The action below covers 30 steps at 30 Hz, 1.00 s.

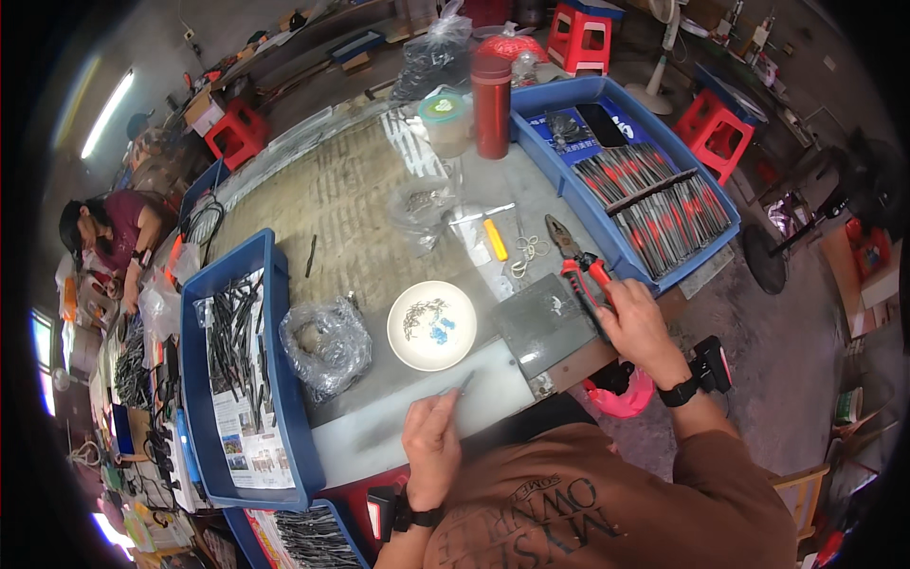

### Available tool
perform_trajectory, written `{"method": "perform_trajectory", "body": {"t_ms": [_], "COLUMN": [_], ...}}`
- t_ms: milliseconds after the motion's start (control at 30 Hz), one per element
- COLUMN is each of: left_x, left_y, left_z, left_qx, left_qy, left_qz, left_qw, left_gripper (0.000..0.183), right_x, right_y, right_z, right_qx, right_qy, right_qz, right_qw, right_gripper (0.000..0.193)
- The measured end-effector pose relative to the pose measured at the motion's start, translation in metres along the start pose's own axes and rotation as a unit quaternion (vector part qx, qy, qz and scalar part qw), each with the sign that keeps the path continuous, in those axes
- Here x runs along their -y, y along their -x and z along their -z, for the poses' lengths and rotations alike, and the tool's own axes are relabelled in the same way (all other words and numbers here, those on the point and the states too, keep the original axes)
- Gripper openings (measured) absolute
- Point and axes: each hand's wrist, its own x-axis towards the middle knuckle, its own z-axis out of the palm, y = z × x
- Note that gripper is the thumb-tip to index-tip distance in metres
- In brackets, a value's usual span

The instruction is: The person repeatedly picks small metal components from a plate, inserts them into black plastic housings, and uses pliers to crimp the assembly. Finished units are placed into a blue bin. The process is repeated for multiple items.

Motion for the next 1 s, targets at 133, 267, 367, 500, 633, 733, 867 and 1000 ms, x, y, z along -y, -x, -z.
{"method": "perform_trajectory", "body": {"t_ms": [133, 267, 367, 500, 633, 733, 867, 1000], "left_x": [-0.004, -0.008, -0.008, -0.002, 0.005, 0.006, 0.004, -0.006], "left_y": [-0.005, -0.008, -0.011, -0.017, -0.020, -0.022, -0.031, -0.045], "left_z": [-0.004, -0.005, -0.009, -0.019, -0.032, -0.041, -0.053, -0.068], "left_qx": [-0.012, -0.015, 0.000, 0.006, 0.010, 0.015, 0.026, 0.057], "left_qy": [0.021, 0.041, 0.084, 0.178, 0.256, 0.279, 0.254, 0.309], "left_qz": [0.013, 0.034, 0.064, 0.100, 0.148, 0.175, 0.159, 0.159], "left_qw": [1.000, 0.998, 0.994, 0.979, 0.955, 0.944, 0.954, 0.936], "left_gripper": [0.026, 0.024, 0.022, 0.020, 0.018, 0.017, 0.016, 0.014], "right_x": [0.006, 0.013, 0.012, 0.009, 0.006, 0.000, -0.001, 0.009], "right_y": [0.002, 0.003, 0.000, -0.005, -0.002, 0.003, 0.008, 0.010], "right_z": [-0.001, 0.003, 0.009, 0.012, 0.011, 0.016, 0.026, 0.041], "right_qx": [0.036, 0.079, 0.145, 0.172, 0.101, 0.080, 0.034, 0.061], "right_qy": [0.054, 0.097, 0.084, 0.048, -0.034, -0.244, -0.615, -0.756], "right_qz": [-0.027, -0.018, -0.040, -0.067, -0.091, -0.150, -0.222, -0.151], "right_qw": [0.998, 0.992, 0.985, 0.982, 0.990, 0.955, 0.756, 0.634], "right_gripper": [0.045, 0.054, 0.057, 0.061, 0.060, 0.044, 0.057, 0.070]}}
